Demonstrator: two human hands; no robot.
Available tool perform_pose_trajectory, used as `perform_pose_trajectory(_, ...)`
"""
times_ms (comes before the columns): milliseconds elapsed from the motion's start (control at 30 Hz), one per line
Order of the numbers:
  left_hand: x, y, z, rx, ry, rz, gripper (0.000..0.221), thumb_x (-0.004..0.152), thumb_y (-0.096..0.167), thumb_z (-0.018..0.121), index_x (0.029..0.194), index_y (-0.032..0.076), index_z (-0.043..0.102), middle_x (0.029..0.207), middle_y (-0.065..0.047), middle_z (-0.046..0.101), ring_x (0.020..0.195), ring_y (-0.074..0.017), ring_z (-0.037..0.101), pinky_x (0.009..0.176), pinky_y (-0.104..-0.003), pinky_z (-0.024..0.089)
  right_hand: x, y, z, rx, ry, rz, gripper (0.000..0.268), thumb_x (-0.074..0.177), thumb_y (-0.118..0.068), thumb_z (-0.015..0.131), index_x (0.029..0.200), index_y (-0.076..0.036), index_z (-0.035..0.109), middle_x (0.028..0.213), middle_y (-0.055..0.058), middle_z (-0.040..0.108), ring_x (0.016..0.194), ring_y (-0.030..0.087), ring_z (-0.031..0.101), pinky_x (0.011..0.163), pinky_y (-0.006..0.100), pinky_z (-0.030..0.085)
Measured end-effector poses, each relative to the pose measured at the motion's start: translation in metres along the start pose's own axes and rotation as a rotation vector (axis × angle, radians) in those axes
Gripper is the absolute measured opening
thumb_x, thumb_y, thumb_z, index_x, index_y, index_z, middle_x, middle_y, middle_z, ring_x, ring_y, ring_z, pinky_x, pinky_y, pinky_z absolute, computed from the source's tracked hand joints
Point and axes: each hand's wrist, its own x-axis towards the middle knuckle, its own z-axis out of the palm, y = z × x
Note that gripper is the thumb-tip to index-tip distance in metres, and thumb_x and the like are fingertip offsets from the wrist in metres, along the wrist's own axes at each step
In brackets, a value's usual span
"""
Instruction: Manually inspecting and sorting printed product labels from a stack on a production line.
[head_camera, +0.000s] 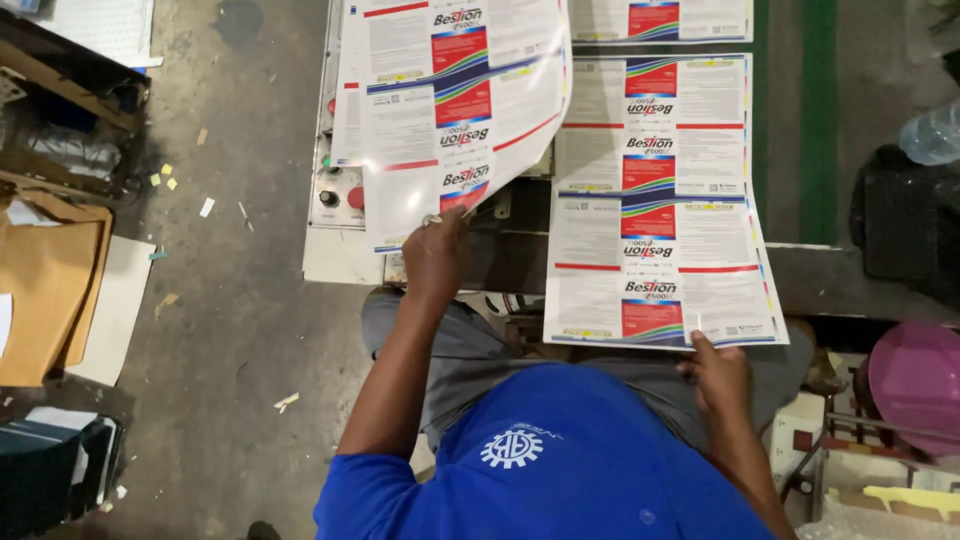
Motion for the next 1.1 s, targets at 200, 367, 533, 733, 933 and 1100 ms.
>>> perform_pose_trajectory(200, -0.007, 0.003, 0.005, -0.044, -0.008, 0.003, 0.021, 0.091, 0.005, 0.070, 0.111, 0.008, 0.071, 0.071, -0.017, 0.067, 0.068, -0.0374, 0.067, 0.063, -0.049, 0.051, 0.061, -0.027, 0.041, -0.121, -0.018, -0.153, 0.028, 0.100, -0.009, 0.061, 0.124, 0.005, 0.061, 0.102, 0.013, 0.071, 0.075, 0.020, 0.068, 0.050, 0.032, 0.049)
perform_pose_trajectory(367, -0.002, 0.019, -0.004, -0.096, 0.033, 0.052, 0.033, 0.092, 0.005, 0.068, 0.124, 0.012, 0.069, 0.097, -0.017, 0.074, 0.081, -0.0361, 0.071, 0.071, -0.046, 0.055, 0.091, -0.058, 0.059, -0.041, -0.133, -0.061, 0.032, 0.107, -0.020, 0.057, 0.128, 0.004, 0.058, 0.105, 0.014, 0.072, 0.085, 0.021, 0.074, 0.056, 0.030, 0.052)
perform_pose_trajectory(533, -0.012, 0.039, -0.007, -0.104, -0.156, 0.032, 0.038, 0.091, 0.004, 0.069, 0.128, 0.012, 0.073, 0.113, -0.019, 0.075, 0.070, -0.0338, 0.070, 0.067, -0.046, 0.056, 0.070, -0.041, 0.061, -0.008, -0.113, -0.009, 0.044, 0.101, -0.021, 0.057, 0.143, -0.008, 0.051, 0.109, 0.015, 0.074, 0.084, 0.022, 0.073, 0.058, 0.030, 0.053)
perform_pose_trajectory(733, -0.033, 0.093, 0.028, -0.306, -0.235, 0.355, 0.030, 0.091, 0.009, 0.070, 0.121, 0.007, 0.068, 0.125, -0.014, 0.069, 0.112, -0.0369, 0.070, 0.093, -0.046, 0.056, 0.004, -0.045, 0.110, -0.082, -0.340, -0.019, 0.050, 0.096, -0.026, 0.061, 0.143, -0.009, 0.054, 0.114, 0.009, 0.078, 0.085, 0.018, 0.075, 0.056, 0.028, 0.053)
perform_pose_trajectory(933, -0.015, 0.117, 0.026, -0.344, -0.385, 0.530, 0.045, 0.078, 0.022, 0.079, 0.117, 0.003, 0.067, 0.123, -0.020, 0.066, 0.118, -0.0445, 0.062, 0.097, -0.054, 0.046, 0.014, -0.048, 0.123, 0.000, -0.360, -0.062, 0.033, 0.098, -0.022, 0.066, 0.123, -0.001, 0.064, 0.099, 0.007, 0.073, 0.076, 0.014, 0.069, 0.051, 0.029, 0.055)
perform_pose_trajectory(1100, 0.017, 0.012, 0.055, -0.168, -0.305, 0.215, 0.048, 0.091, 0.007, 0.070, 0.136, -0.002, 0.058, 0.132, -0.025, 0.066, 0.122, -0.0424, 0.064, 0.105, -0.048, 0.052, 0.021, -0.050, 0.072, 0.159, -0.198, -0.090, 0.020, 0.099, -0.017, 0.062, 0.112, -0.003, 0.066, 0.092, 0.006, 0.074, 0.067, 0.013, 0.067, 0.048, 0.027, 0.050)
